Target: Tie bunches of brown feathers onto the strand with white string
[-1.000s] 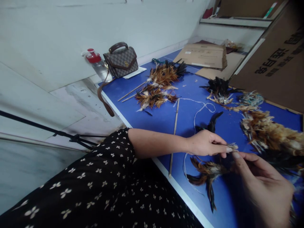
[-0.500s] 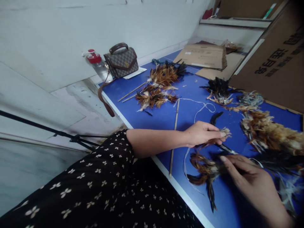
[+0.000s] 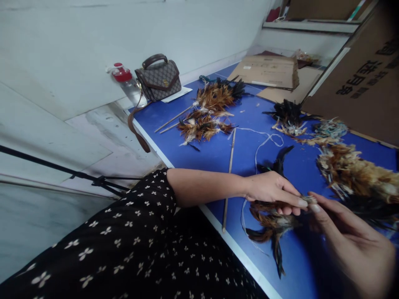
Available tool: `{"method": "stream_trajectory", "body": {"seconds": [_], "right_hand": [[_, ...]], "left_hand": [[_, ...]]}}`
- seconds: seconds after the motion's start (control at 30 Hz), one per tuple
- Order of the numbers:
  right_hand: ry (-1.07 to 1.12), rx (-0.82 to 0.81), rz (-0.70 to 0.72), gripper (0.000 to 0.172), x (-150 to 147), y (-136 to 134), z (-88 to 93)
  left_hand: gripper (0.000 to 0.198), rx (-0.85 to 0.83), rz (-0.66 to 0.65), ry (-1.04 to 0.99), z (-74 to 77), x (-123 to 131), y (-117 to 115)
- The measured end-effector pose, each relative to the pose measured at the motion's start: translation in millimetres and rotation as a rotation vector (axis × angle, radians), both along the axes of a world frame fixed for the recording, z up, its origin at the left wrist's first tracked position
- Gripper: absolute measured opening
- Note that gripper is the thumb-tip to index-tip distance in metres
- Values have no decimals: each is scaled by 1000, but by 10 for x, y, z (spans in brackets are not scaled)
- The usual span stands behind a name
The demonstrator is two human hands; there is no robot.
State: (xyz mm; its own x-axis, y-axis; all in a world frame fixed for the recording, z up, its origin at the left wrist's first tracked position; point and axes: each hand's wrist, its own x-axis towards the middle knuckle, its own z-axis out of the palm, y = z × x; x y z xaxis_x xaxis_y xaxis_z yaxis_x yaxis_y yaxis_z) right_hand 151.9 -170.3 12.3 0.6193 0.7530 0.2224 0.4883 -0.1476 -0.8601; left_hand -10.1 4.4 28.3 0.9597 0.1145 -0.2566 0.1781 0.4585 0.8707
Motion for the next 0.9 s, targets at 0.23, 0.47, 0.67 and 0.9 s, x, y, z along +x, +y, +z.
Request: {"method": "stream_trajectory", "body": {"seconds": [0.23,0.47,0.67,0.9], "right_hand": [[57,71,-20,42,-32,0,-32],[12,90,-12,39,-101,36,-7],[21,93,112,27,0,41,-111],[-46,85,183,23,51,6,-99]], "left_hand": [[37,-40,-54,10,33,-7,-1],[50,126,-44,-49,-108,-8,-1],[48,80,-98,-57,-119,-12,-1],[40,-93,-146,75,48,11,47]]}}
